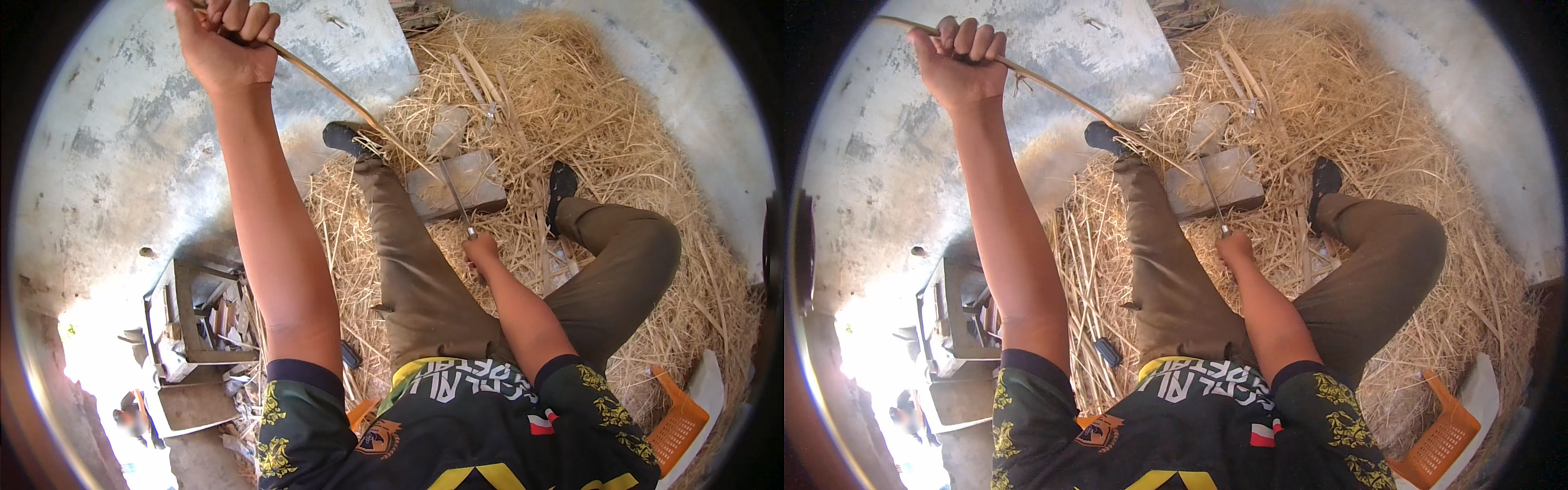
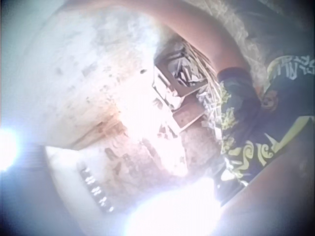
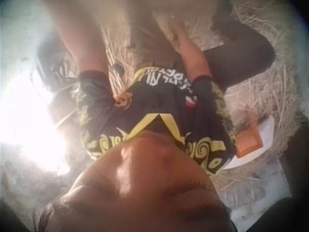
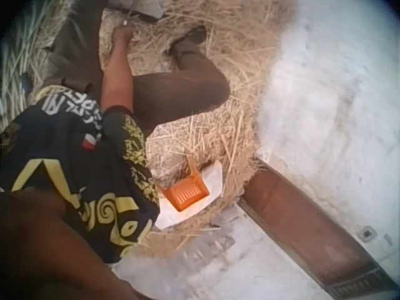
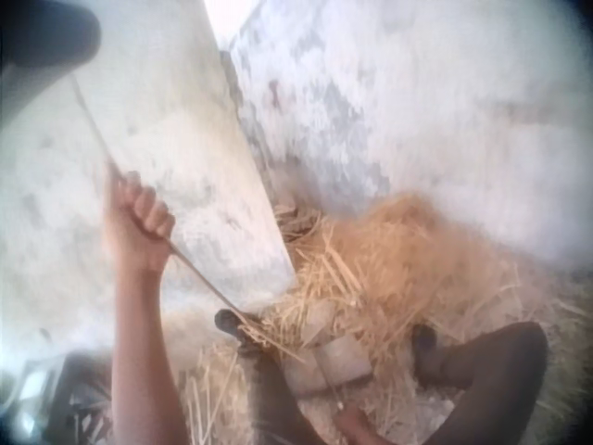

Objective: The person sits on a straw-covered floor and uses a curved blade to shave thin strips from a long wooden stick. They hold the stick with one hand and draw the blade along its length to remove the outer layer, creating fine shavings that fall onto the floor.

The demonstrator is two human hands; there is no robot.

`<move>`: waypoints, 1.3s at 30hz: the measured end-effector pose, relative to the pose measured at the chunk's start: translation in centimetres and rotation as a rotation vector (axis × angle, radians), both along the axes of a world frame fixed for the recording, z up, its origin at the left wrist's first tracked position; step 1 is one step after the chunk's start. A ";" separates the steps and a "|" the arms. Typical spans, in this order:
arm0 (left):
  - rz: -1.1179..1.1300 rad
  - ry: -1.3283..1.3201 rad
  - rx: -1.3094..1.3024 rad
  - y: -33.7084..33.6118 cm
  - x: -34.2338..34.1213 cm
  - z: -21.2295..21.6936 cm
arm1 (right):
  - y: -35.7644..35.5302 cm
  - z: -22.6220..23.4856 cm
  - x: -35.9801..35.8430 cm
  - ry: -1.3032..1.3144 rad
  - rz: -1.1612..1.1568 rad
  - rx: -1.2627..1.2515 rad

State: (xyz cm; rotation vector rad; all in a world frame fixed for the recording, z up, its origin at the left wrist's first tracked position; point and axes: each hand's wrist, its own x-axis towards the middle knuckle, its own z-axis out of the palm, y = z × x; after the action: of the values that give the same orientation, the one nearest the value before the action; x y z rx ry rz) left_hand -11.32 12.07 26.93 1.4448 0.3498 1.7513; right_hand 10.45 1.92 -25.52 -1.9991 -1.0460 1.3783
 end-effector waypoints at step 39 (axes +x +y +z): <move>-0.146 -0.075 0.035 -1.7 -4.1 -1.3 | 0.6 7.4 -3.0 -0.291 0.136 0.371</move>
State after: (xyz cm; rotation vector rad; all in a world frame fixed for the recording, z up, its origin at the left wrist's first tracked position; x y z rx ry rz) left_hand -15.39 10.40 25.62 1.3888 0.1707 1.6953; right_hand 7.40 2.53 -18.12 -1.9068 -1.4701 0.8845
